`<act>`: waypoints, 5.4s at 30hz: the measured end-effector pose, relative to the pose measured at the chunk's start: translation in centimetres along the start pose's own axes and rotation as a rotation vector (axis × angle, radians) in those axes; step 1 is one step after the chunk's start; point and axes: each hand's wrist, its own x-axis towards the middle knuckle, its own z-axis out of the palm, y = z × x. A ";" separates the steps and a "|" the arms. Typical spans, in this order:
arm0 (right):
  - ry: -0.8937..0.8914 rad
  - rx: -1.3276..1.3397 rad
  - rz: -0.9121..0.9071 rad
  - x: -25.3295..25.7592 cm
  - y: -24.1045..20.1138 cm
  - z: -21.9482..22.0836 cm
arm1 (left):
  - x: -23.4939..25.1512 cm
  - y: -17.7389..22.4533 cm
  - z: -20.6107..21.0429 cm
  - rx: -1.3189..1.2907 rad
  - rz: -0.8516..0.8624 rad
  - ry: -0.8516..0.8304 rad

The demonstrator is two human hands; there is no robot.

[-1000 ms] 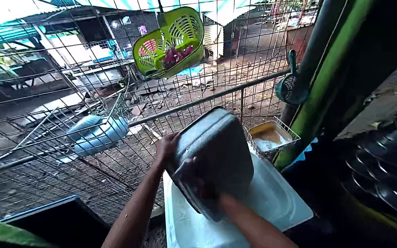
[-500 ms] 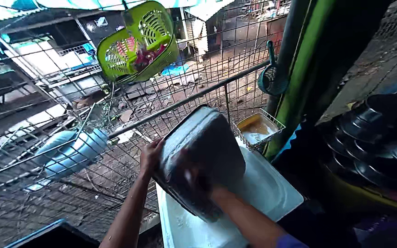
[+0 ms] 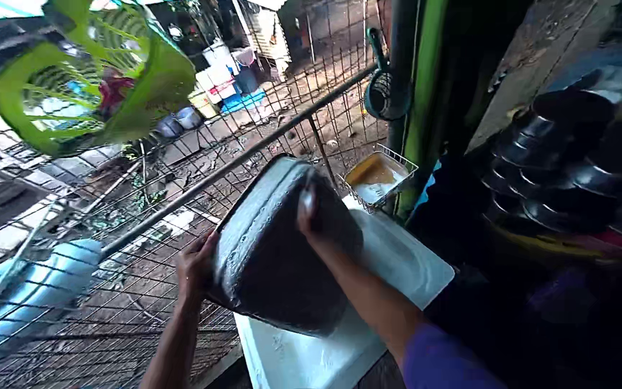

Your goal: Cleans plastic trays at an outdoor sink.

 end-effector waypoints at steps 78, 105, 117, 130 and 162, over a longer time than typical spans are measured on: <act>-1.181 0.029 -0.360 1.5 -13.7 -4.6 | -16.2 -5.4 -6.7 0.043 -0.068 0.078; -0.188 -0.408 -0.708 -8.1 5.3 -1.8 | -6.6 -4.9 0.8 0.348 -0.070 -0.305; -0.292 -0.096 -0.997 -15.9 7.8 0.9 | -6.2 -3.8 1.6 0.634 -0.085 -0.310; 0.007 0.019 -0.491 -4.1 6.9 -1.6 | -5.4 -5.0 2.0 0.630 -0.024 -0.297; 0.329 0.160 0.180 0.1 17.4 -3.2 | -3.3 -6.1 3.0 0.444 0.013 -0.294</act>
